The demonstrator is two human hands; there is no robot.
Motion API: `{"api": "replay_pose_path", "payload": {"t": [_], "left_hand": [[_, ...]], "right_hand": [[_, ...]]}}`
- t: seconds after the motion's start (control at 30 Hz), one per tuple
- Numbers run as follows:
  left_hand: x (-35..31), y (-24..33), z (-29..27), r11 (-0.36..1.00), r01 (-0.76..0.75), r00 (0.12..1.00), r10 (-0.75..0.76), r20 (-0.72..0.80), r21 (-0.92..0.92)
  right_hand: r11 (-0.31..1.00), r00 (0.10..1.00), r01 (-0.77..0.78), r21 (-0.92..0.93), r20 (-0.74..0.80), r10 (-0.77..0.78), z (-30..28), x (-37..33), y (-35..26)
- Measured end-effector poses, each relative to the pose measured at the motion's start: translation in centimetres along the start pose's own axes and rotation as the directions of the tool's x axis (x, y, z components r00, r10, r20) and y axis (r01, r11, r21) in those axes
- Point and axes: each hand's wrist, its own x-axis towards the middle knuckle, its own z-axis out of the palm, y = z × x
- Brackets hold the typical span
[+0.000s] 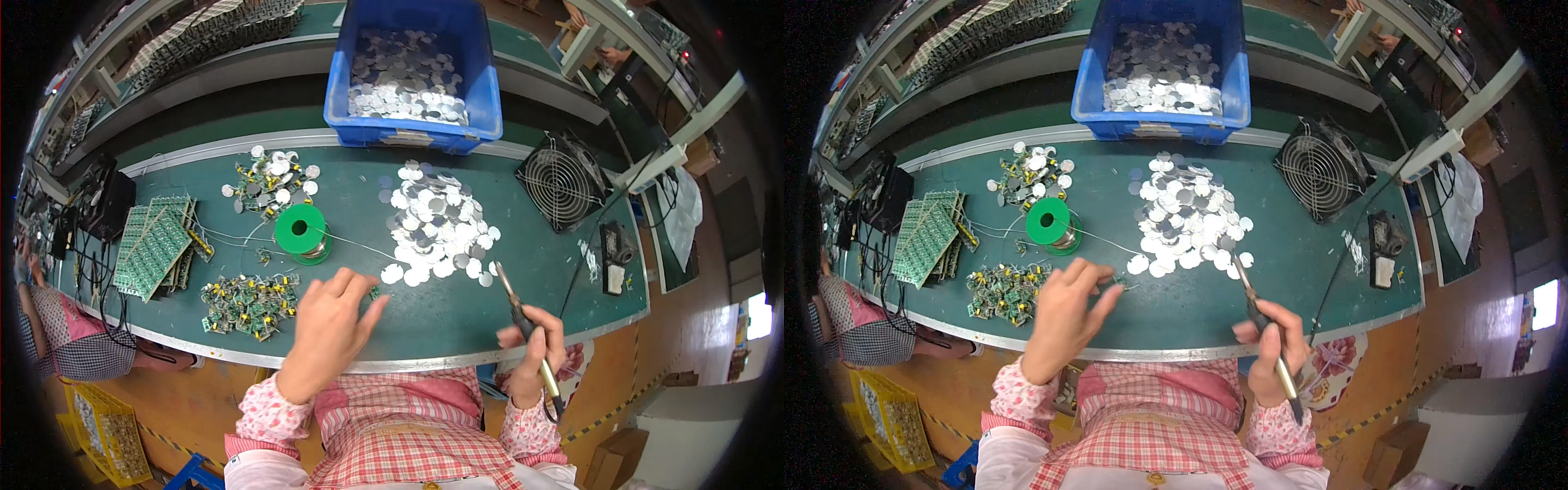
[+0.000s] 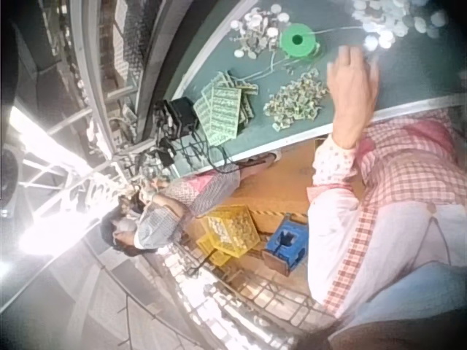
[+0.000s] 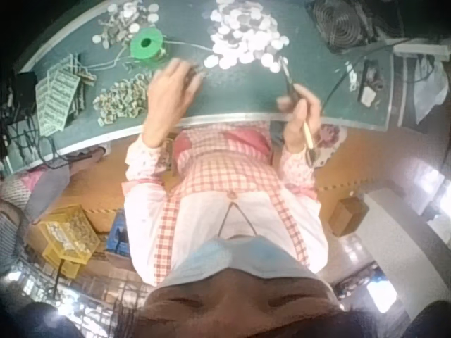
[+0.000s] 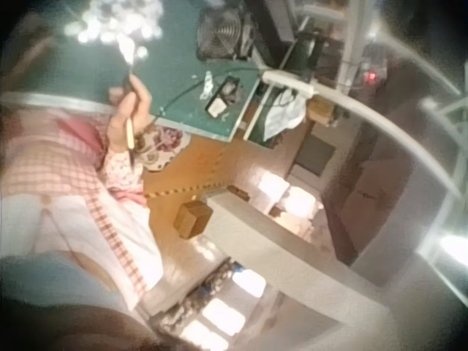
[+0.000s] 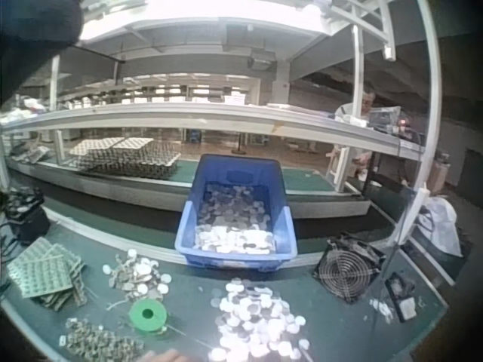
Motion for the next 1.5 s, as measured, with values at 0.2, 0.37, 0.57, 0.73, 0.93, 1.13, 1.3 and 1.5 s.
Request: {"api": "replay_pose_path", "payload": {"t": [0.2,0.37,0.57,0.73,0.93,1.13,1.3,1.5], "left_hand": [[-0.8,-2.5,3.6,0.994,-0.039,0.990,0.052,0.127,-0.107],[-0.2,-1.8,2.6,0.991,-0.012,0.958,0.049,0.283,-0.130],[0.7,-4.0,2.8,0.939,-0.334,0.914,0.343,0.217,-0.078],[0.7,-1.6,3.8,0.954,-0.037,0.963,0.114,0.245,-0.299],[-0.7,2.2,5.2,0.259,0.594,0.791,-0.013,0.612,-0.762],[-0.9,2.2,6.0,0.167,0.667,0.721,0.100,0.686,-0.726],[-1.0,3.6,6.8,0.004,0.734,0.676,0.087,0.731,-0.679],[-0.8,3.6,6.9,0.054,0.635,0.772,-0.003,0.636,-0.770]], "right_hand": [[0.972,0.963,-0.116,0.206,0.263,0.059,1.8,0.0,1.3],[0.978,0.946,-0.109,0.176,0.321,0.048,3.2,-0.6,2.1],[0.980,0.950,-0.054,0.190,0.314,-0.008,3.4,-0.6,2.2],[0.983,0.966,-0.071,0.169,0.259,0.025,3.6,-1.0,2.0],[0.987,0.978,0.100,0.122,0.169,-0.120,4.6,-0.5,1.6],[0.952,0.979,-0.051,0.303,0.204,-0.012,4.0,-0.9,2.0],[0.980,0.988,0.070,0.184,0.124,-0.094,3.4,-1.7,2.4],[0.987,0.969,0.162,0.004,0.185,-0.160,2.2,-0.9,1.4]]}}
